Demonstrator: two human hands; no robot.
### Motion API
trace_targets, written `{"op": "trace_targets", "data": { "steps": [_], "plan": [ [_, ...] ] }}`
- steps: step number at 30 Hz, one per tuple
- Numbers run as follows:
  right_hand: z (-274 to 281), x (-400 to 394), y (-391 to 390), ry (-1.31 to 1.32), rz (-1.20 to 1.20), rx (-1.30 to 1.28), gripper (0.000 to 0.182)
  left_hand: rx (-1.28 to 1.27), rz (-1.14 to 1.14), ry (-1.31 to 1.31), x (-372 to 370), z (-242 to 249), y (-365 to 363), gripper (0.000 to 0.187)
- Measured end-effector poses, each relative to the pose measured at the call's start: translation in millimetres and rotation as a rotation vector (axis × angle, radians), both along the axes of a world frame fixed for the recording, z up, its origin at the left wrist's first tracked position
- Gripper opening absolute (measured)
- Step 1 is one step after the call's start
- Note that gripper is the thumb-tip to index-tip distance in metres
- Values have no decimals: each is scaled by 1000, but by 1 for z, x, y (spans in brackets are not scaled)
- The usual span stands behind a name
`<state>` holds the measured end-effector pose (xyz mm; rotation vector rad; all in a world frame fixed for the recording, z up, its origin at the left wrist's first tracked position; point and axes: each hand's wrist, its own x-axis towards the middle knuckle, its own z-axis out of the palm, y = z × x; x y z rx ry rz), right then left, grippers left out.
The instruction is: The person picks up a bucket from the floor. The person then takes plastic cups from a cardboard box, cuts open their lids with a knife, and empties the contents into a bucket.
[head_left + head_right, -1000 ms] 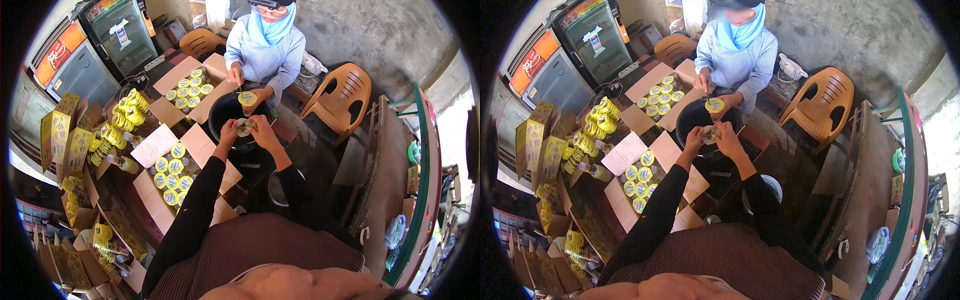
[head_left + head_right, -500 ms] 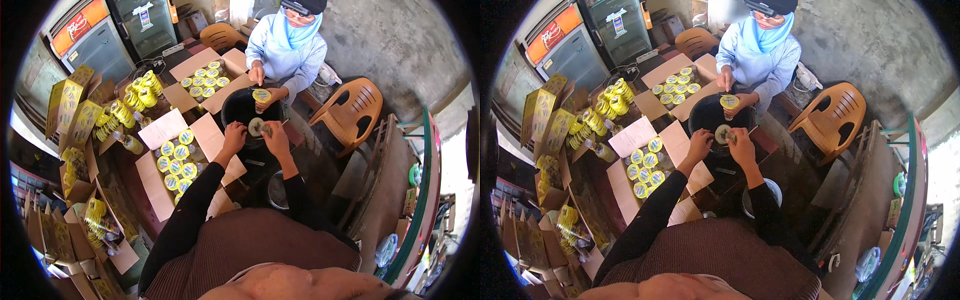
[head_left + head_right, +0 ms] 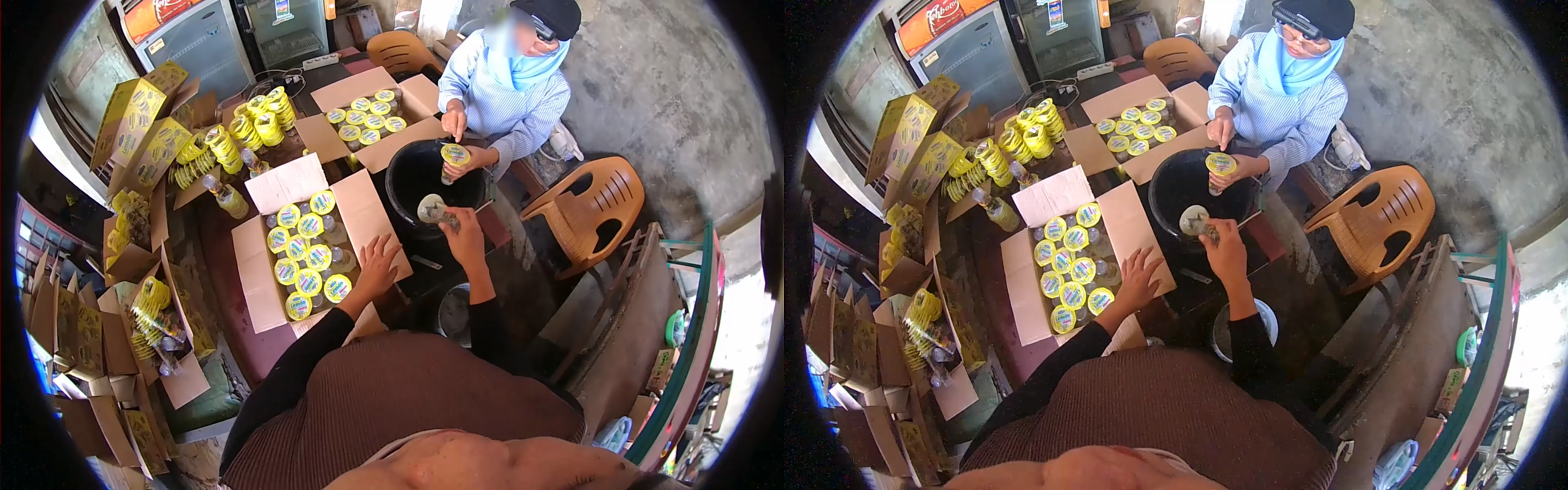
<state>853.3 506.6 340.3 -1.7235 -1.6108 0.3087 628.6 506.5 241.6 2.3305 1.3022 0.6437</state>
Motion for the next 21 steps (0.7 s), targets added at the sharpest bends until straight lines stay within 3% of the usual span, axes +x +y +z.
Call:
{"op": "trace_targets", "data": {
  "steps": [2,6,9,10,12,13,16,18,21],
  "plan": [
    [3,-5,1,-4,-83,199,31,-42,18,11,-12,-13,-12,56],
    [0,0,-1,-21,-3,47,32,-63,97,-6,-32,-21,-24,51],
    [-4,-8,5,28,-106,293,36,26,208,-4,-54,-23,-17,51],
    [-5,-7,6,26,-105,300,36,32,210,-7,-66,-24,-13,51],
    [-10,-5,4,8,7,56,37,111,364,-23,-99,-27,-10,51],
    [-16,-7,7,50,-11,123,36,110,359,-20,-116,-29,-11,51],
    [-3,-21,7,59,-127,290,36,51,777,123,-165,-37,-15,51],
    [-5,-17,7,40,-74,227,36,-91,950,82,-190,-40,-21,52],
    [-8,-21,9,64,-50,214,36,-270,1047,130,-214,-52,-33,63]
  ]
}}
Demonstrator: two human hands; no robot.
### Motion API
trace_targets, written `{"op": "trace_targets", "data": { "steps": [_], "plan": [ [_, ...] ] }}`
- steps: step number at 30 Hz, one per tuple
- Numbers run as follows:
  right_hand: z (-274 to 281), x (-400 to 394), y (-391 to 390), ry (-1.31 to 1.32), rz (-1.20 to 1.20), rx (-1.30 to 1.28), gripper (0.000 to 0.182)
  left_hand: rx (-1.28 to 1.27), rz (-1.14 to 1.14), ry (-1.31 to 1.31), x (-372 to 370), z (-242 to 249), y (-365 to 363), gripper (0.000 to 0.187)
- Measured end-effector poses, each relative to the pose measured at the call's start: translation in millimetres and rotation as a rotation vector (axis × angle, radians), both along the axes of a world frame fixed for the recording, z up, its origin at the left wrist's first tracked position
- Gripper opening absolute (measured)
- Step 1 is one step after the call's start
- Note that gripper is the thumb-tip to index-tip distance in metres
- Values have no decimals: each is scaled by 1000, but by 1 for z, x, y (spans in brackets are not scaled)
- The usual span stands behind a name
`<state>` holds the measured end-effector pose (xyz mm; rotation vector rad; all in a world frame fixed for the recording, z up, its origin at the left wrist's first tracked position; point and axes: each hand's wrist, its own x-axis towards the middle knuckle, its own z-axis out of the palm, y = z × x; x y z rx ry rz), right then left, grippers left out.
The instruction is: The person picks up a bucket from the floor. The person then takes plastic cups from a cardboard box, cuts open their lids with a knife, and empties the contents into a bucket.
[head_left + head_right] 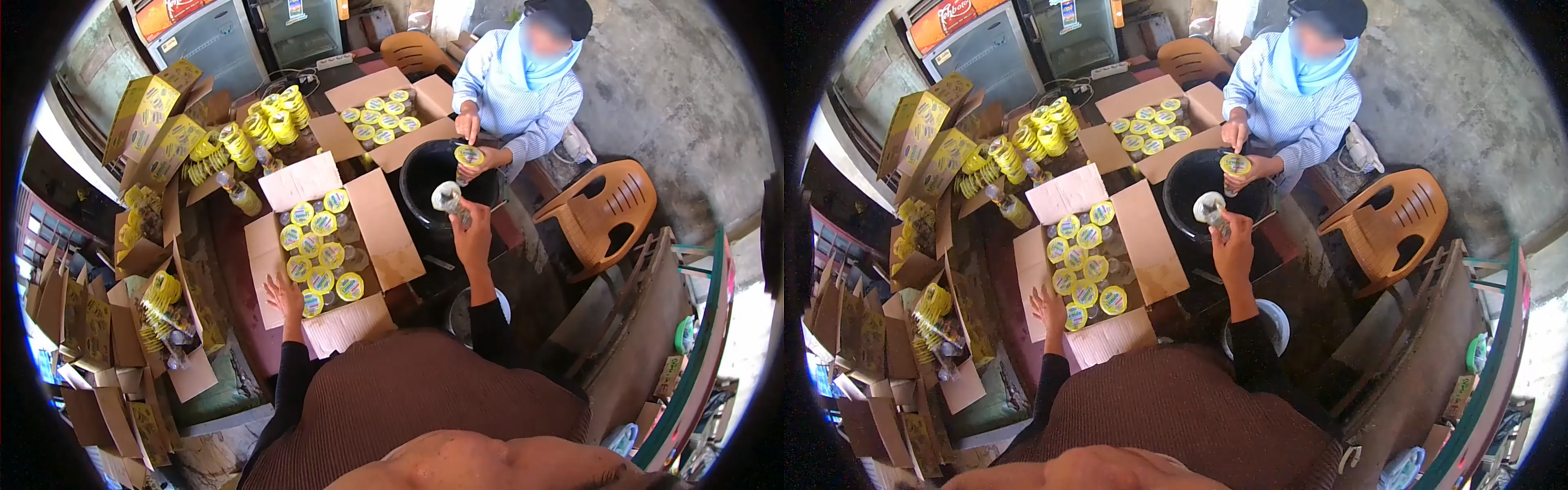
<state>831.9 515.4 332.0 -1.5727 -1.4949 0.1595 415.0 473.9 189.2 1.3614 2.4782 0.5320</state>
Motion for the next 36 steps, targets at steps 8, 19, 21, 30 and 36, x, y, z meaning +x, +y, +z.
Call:
{"op": "trace_targets", "data": {
  "steps": [8,19,21,30,36],
  "plan": [
    [-2,-16,-2,-85,15,-2,38,-8,25,-72,-14,-42,-20,76],
    [7,-23,4,-100,27,36,41,177,-95,-70,-12,-50,-19,62],
    [8,-28,5,-104,-33,24,41,144,-73,-77,-11,-46,-22,60],
    [33,-44,22,-3,100,139,40,145,-24,-90,-1,-34,-21,58],
    [19,-88,90,103,345,217,43,140,13,-118,2,-30,-21,57]
  ]
}}
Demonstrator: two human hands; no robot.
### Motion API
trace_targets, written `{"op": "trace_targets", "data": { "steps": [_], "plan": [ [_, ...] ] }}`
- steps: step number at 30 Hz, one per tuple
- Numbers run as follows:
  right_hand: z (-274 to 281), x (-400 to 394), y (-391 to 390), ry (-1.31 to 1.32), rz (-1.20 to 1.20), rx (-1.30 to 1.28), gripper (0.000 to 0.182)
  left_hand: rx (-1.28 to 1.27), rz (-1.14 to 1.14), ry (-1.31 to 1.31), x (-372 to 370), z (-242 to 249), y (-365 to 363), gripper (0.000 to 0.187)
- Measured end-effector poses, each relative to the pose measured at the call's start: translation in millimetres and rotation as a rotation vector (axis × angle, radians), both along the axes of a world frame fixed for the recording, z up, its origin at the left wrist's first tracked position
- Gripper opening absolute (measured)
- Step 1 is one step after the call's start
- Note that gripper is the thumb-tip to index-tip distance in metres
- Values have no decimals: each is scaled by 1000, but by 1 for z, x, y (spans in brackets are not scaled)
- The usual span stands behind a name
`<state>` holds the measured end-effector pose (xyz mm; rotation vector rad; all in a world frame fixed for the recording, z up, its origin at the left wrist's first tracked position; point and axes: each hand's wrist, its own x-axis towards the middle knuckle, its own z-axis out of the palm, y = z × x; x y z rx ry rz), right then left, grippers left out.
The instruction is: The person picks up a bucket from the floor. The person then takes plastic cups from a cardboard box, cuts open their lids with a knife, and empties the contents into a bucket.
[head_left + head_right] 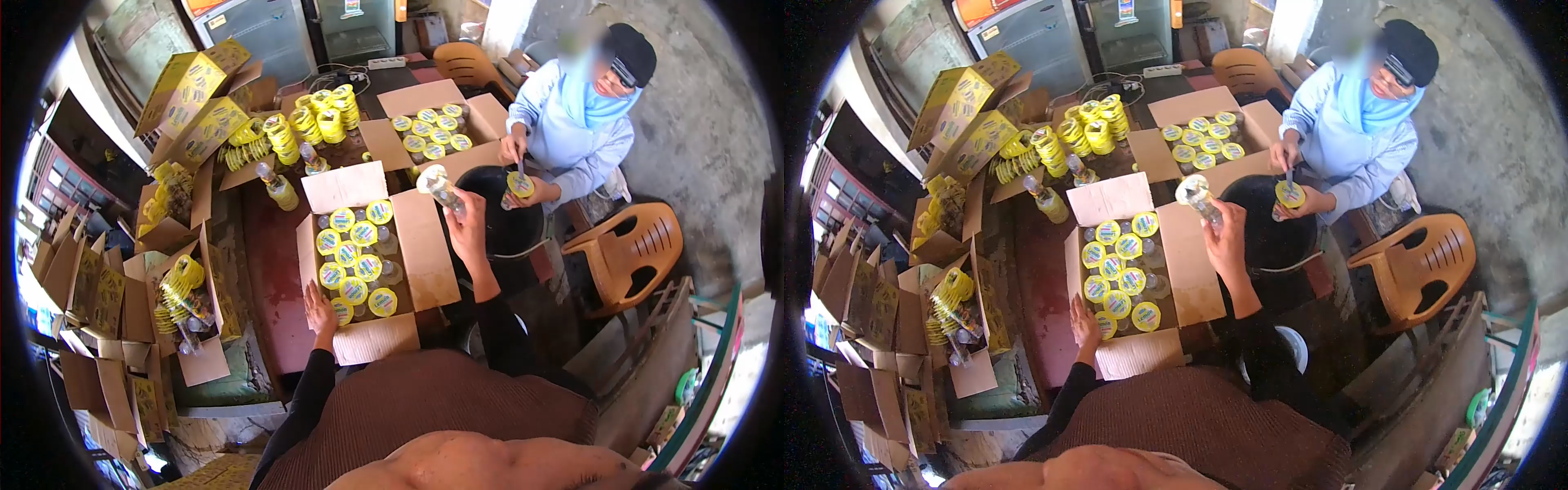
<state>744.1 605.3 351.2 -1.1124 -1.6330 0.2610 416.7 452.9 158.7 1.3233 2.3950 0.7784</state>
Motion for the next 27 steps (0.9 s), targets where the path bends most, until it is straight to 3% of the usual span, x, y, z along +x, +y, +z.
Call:
{"op": "trace_targets", "data": {
  "steps": [3,6,9,13,14,15,19,23,27],
  "plan": [
    [-20,-33,49,28,65,-39,41,12,13,-11,0,1,0,58],
    [-55,-74,113,234,175,-112,41,6,-2,-2,-2,-2,0,57],
    [-42,-112,145,134,109,-130,45,50,-34,32,-2,-2,-1,57],
    [-62,-146,198,73,129,55,60,45,-2,16,-1,-4,-1,56],
    [-64,-147,200,-64,41,-105,67,47,0,9,-2,-4,-1,56],
    [-75,-149,203,-57,10,-79,69,25,1,5,-2,-5,-2,56],
    [-77,-129,153,-19,65,-80,61,70,-9,-17,-1,-4,-2,54],
    [-82,-82,46,-28,173,-65,45,39,-24,-41,-4,-8,-1,53],
    [-98,-20,-55,-55,103,-221,29,87,-42,9,-3,-11,-1,55]
  ]
}}
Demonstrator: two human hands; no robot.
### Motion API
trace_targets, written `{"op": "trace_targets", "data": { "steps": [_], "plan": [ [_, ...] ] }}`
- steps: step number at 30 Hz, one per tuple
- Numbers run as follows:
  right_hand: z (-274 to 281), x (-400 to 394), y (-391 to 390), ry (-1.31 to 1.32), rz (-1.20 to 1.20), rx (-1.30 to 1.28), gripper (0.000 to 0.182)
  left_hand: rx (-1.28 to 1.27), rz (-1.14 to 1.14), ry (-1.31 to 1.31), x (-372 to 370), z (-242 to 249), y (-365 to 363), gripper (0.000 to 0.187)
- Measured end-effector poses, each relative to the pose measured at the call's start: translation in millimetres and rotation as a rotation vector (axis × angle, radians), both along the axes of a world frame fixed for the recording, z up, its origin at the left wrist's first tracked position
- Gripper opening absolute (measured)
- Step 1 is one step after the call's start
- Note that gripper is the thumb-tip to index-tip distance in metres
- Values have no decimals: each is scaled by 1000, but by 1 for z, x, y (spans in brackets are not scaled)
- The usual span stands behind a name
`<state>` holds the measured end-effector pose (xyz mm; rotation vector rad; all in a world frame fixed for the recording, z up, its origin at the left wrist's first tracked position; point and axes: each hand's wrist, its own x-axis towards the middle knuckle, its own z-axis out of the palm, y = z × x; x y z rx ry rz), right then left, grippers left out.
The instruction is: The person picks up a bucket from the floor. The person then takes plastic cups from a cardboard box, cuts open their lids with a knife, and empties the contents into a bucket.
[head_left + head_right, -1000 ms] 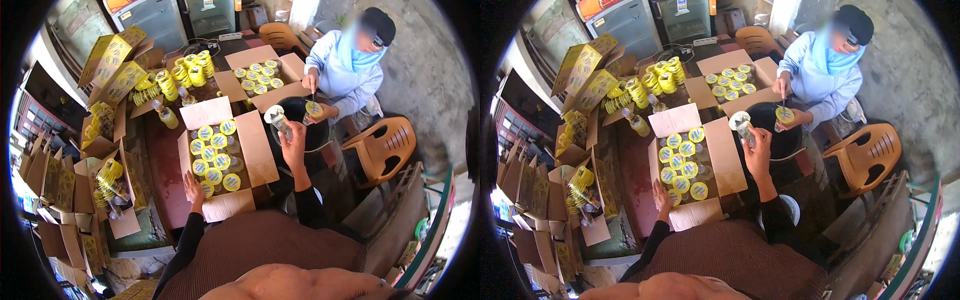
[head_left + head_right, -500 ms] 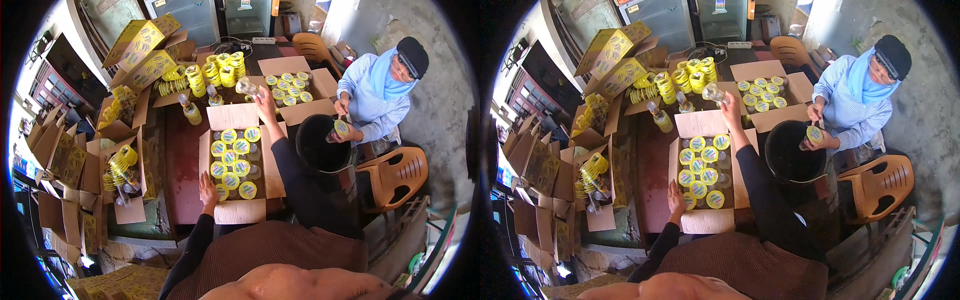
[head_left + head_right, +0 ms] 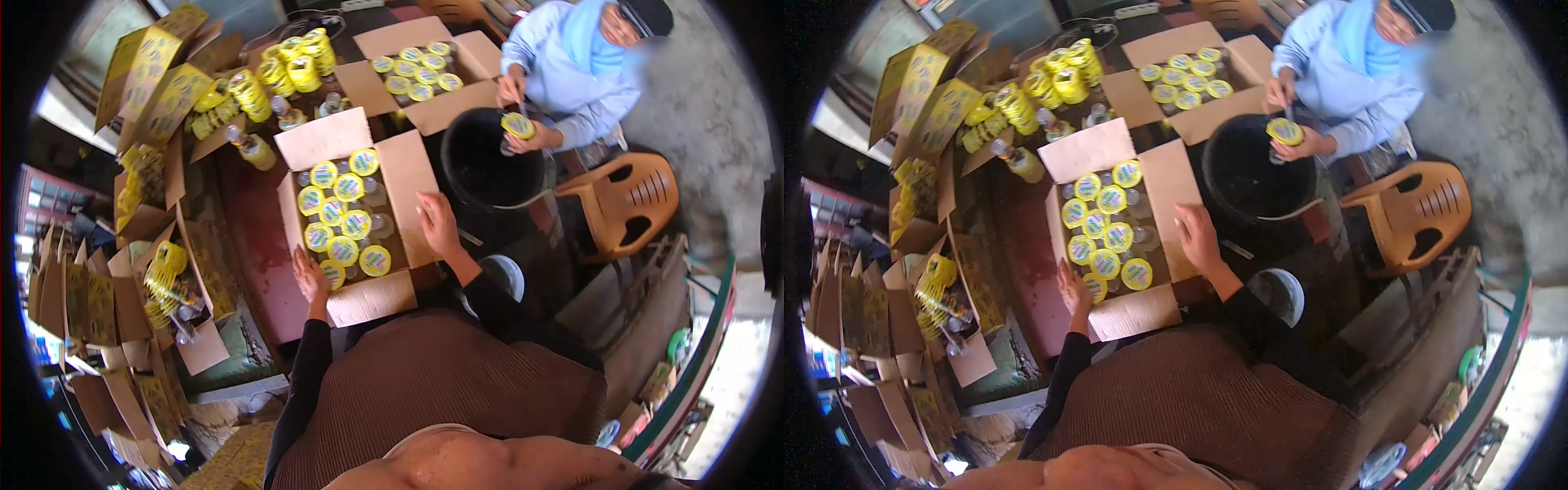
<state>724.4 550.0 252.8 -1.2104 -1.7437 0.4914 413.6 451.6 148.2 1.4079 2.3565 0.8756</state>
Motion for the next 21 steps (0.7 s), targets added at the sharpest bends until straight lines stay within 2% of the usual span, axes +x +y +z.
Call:
{"op": "trace_targets", "data": {
  "steps": [1,3,4,6,8,12,16,19,21],
  "plan": [
    [-5,15,-20,-7,-24,-3,29,-4,-3,-3,0,2,0,55],
    [-21,45,-53,29,-145,-216,22,-8,-17,-7,2,7,-1,55],
    [-33,59,-61,29,-159,-215,22,-27,5,7,3,10,0,55],
    [-62,86,-75,-69,-415,-300,16,-46,15,25,3,9,0,55],
    [-92,110,-80,-157,-463,-309,14,-13,7,171,-2,-2,0,56],
    [-133,134,-74,-415,-460,-325,16,34,-32,177,-5,-3,-3,57],
    [-148,135,-64,-511,-500,-398,19,21,19,184,12,25,1,58],
    [-142,132,-59,-542,-500,-447,22,252,-275,261,33,44,17,56],
    [-146,133,-56,-652,-494,-502,26,211,-422,320,59,61,29,52]
  ]
}}
